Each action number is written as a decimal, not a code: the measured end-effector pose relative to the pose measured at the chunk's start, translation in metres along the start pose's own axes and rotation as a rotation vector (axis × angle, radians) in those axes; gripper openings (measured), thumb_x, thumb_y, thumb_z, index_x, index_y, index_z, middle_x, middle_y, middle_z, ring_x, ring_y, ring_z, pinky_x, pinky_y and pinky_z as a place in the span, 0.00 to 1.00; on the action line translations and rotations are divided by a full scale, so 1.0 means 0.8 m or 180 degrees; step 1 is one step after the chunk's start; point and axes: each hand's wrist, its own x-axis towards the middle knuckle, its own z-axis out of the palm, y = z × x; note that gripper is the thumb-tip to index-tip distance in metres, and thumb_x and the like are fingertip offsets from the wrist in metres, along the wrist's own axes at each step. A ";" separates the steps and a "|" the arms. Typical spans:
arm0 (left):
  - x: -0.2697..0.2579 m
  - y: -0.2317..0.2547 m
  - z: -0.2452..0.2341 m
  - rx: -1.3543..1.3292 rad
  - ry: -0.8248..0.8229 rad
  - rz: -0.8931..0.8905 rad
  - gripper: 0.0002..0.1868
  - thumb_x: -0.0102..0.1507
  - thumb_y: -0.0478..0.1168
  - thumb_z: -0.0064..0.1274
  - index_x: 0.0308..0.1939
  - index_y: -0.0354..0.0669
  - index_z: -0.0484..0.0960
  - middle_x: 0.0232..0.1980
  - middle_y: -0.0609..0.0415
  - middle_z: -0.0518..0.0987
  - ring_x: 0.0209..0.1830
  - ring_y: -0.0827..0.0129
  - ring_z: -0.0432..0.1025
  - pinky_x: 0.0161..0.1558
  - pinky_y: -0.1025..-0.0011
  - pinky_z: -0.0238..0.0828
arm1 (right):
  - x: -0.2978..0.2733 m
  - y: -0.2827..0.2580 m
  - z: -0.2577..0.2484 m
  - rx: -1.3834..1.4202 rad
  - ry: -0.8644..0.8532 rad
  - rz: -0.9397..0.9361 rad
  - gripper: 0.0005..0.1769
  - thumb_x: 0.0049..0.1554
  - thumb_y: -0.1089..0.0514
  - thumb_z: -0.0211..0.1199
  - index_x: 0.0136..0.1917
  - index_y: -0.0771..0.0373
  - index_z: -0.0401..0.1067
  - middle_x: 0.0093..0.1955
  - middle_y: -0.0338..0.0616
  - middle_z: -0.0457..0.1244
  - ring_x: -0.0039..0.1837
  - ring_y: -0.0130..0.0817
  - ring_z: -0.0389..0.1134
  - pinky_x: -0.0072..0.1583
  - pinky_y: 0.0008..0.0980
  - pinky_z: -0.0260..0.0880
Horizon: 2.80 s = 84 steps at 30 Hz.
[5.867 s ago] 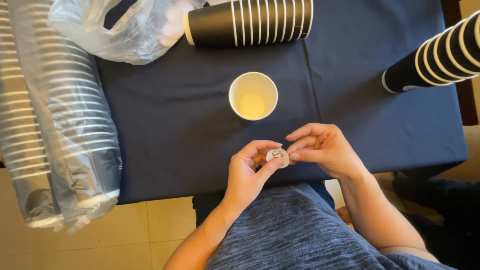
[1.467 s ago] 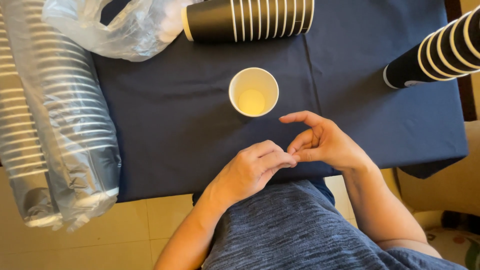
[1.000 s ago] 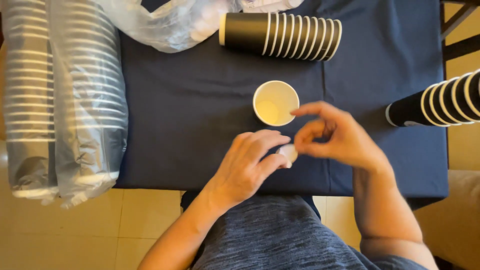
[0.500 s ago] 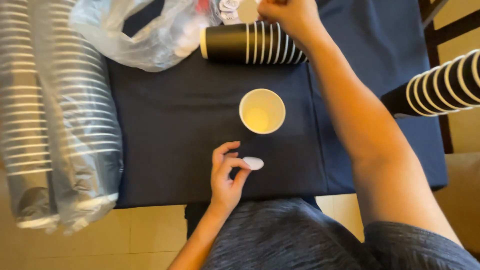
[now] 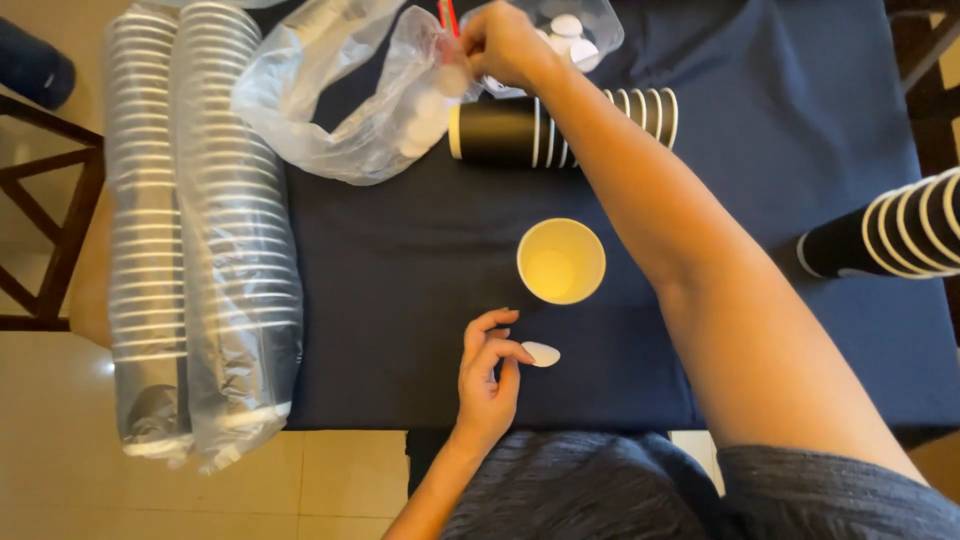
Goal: Applying circular stickers to the side of paper coffee cups at a packaging station.
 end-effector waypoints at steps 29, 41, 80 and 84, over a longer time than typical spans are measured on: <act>0.031 0.061 0.000 0.1701 -0.1337 -0.0638 0.25 0.52 0.27 0.41 0.44 0.58 0.84 0.52 0.55 0.69 0.61 0.52 0.64 0.63 0.57 0.63 | -0.489 -0.199 -0.069 -0.1148 -0.0026 -0.1250 0.08 0.59 0.55 0.63 0.39 0.57 0.72 0.34 0.37 0.58 0.38 0.36 0.63 0.39 0.34 0.67; 0.065 0.021 -0.003 0.0691 -0.0202 0.0788 0.45 0.56 0.35 0.64 0.72 0.35 0.55 0.71 0.38 0.58 0.73 0.45 0.53 0.73 0.50 0.52 | -0.500 -0.168 -0.077 0.0822 0.0518 -0.0461 0.04 0.53 0.61 0.71 0.37 0.59 0.78 0.35 0.41 0.65 0.38 0.37 0.67 0.41 0.34 0.68; 0.056 -0.007 0.052 -0.1860 -0.0780 -0.1358 0.35 0.64 0.38 0.61 0.72 0.41 0.63 0.67 0.47 0.73 0.68 0.65 0.66 0.68 0.59 0.65 | -0.512 -0.193 -0.037 0.3027 0.1466 0.0421 0.06 0.51 0.71 0.72 0.37 0.77 0.75 0.46 0.57 0.61 0.45 0.31 0.65 0.48 0.27 0.69; 0.053 0.017 0.051 -0.1484 -0.0820 -0.1151 0.48 0.70 0.44 0.50 0.82 0.43 0.32 0.80 0.37 0.52 0.80 0.52 0.47 0.78 0.52 0.45 | -0.508 -0.192 -0.036 0.2858 0.1428 0.0475 0.06 0.51 0.70 0.73 0.37 0.76 0.76 0.45 0.53 0.62 0.44 0.27 0.65 0.46 0.25 0.70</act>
